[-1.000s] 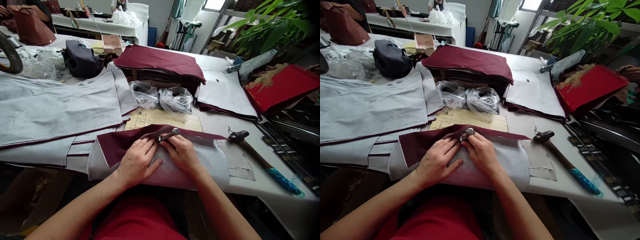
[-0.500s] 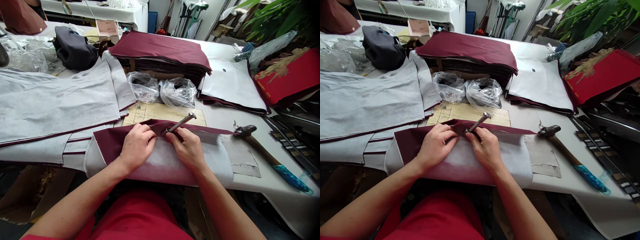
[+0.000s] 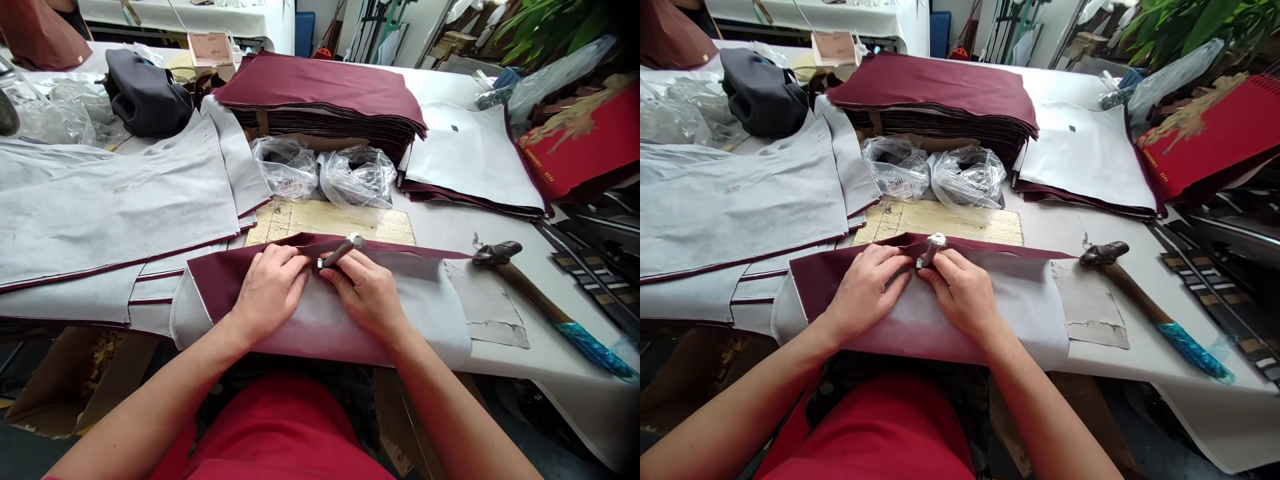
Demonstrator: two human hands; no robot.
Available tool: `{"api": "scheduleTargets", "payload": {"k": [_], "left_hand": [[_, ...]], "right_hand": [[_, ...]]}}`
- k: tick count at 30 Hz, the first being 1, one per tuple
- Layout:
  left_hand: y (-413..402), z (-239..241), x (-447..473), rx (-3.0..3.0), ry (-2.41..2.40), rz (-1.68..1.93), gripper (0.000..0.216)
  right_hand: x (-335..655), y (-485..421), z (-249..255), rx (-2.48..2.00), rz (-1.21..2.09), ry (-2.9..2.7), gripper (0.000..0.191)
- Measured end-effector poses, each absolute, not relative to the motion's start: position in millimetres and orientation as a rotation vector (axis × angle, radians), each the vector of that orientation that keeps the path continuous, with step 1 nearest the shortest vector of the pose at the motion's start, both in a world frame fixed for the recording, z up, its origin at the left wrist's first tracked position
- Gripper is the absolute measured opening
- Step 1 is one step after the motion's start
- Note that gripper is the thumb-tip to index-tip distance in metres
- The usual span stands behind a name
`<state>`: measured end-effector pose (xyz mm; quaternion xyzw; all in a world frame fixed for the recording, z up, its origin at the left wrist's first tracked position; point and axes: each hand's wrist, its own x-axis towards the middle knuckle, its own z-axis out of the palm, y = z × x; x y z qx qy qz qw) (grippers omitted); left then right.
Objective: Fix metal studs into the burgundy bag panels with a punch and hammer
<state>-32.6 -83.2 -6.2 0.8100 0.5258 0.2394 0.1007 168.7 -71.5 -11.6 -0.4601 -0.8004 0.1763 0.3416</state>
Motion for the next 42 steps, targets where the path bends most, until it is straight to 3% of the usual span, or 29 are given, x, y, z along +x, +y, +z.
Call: {"api": "scheduleTargets", "payload": {"k": [12, 23, 31, 37, 40, 42], "left_hand": [[-89.8, -8.2, -37.2, 2.587, 1.653, 0.628, 0.025], [-90.3, -11.2, -38.1, 2.584, 1.661, 0.666, 0.024], [-89.0, -13.0, -37.9, 2.579, 1.661, 0.673, 0.024], [-92.7, 0.8, -44.1, 2.644, 1.828, 0.564, 0.034], [-88.9, 17.2, -57.4, 2.82, 1.914, 0.341, 0.049], [-78.8, 32.4, -66.6, 2.938, 1.855, 0.11, 0.044]], "right_hand": [[162.5, -70.6, -10.5, -1.203, 0.335, -2.184, 0.018], [166.2, -71.0, -10.9, -1.151, 0.439, -2.117, 0.017], [162.2, -72.4, -10.1, -1.262, 0.292, -2.227, 0.019], [169.9, -65.6, -9.9, -1.283, 0.691, -1.886, 0.017], [175.3, -62.7, -9.4, -1.305, 0.962, -1.511, 0.025], [176.9, -61.7, -10.3, -1.293, 1.052, -1.434, 0.03]]}}
